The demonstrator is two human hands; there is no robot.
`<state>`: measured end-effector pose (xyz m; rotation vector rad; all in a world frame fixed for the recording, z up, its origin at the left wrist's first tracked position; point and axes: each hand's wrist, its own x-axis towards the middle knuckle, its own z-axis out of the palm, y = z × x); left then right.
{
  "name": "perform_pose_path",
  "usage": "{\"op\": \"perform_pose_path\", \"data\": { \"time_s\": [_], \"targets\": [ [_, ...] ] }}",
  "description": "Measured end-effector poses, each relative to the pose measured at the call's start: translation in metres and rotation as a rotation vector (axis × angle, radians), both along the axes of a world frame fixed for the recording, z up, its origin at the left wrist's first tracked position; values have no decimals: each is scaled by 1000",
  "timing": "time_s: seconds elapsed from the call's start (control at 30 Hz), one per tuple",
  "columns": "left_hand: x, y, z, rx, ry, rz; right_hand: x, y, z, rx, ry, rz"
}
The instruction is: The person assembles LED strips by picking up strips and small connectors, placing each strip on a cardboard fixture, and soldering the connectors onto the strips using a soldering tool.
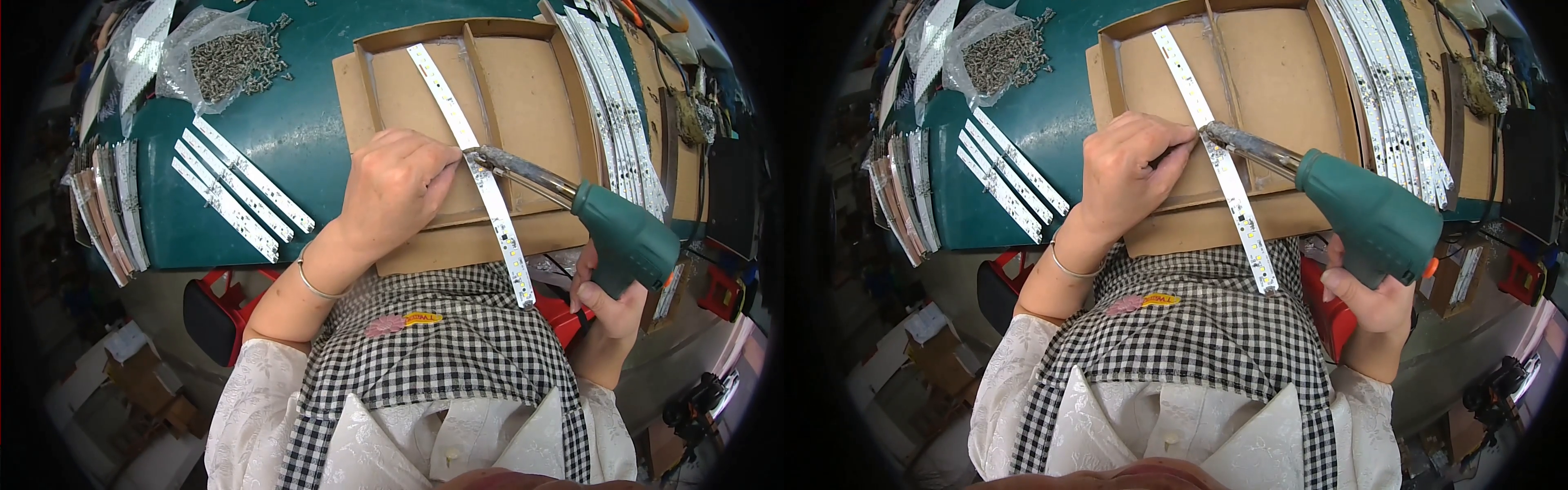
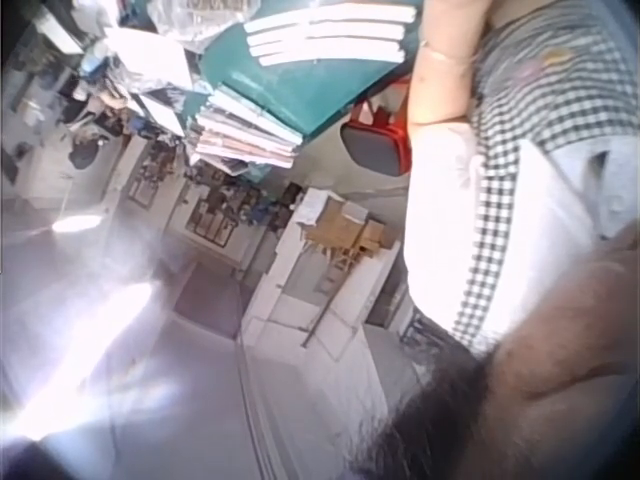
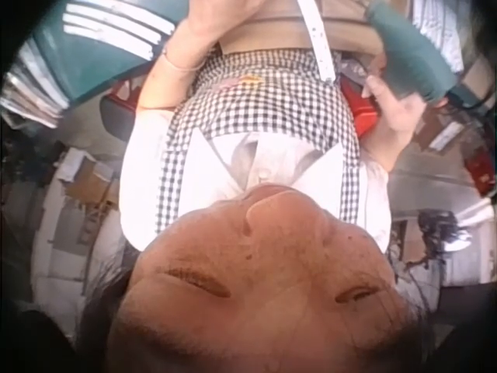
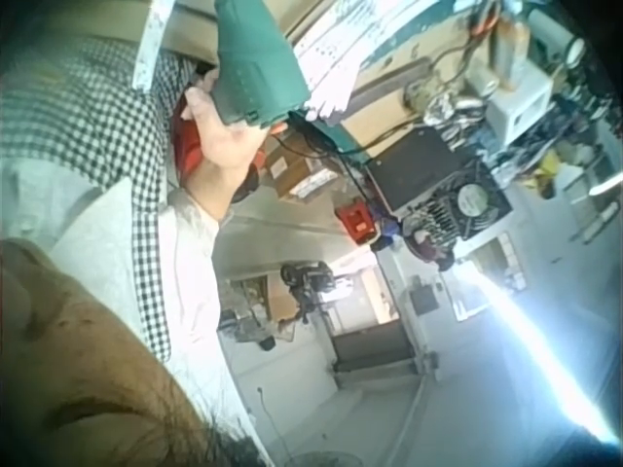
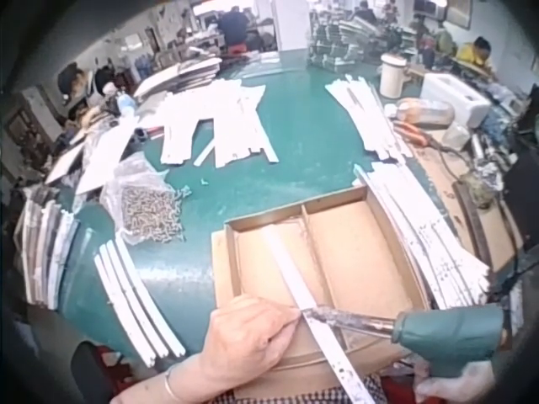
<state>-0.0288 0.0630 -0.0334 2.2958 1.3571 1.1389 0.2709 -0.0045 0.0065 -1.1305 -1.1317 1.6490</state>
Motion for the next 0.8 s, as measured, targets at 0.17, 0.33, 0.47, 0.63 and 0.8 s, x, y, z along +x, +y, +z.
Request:
{"op": "perform_pose_path", "data": {
  "time_s": [0.17, 0.33, 0.47, 0.63, 0.8],
  "targets": [
    [0, 1, 3, 9, -12, 0, 0, 1, 9, -3, 117, -163],
    [0, 2, 1, 3, -33, 10, 6, 6, 15, 135, 193, -292],
    [3, 3, 3, 1, -42, 5, 10, 7, 24, 326, 63, -370],
    [4, 1, 10, 10, -34, 1, 7, 18, 22, 490, -306, -572],
    [2, -5, 28, -41, 136, 15, 30, 32, 3, 604, -597, -702]
  ]
}}
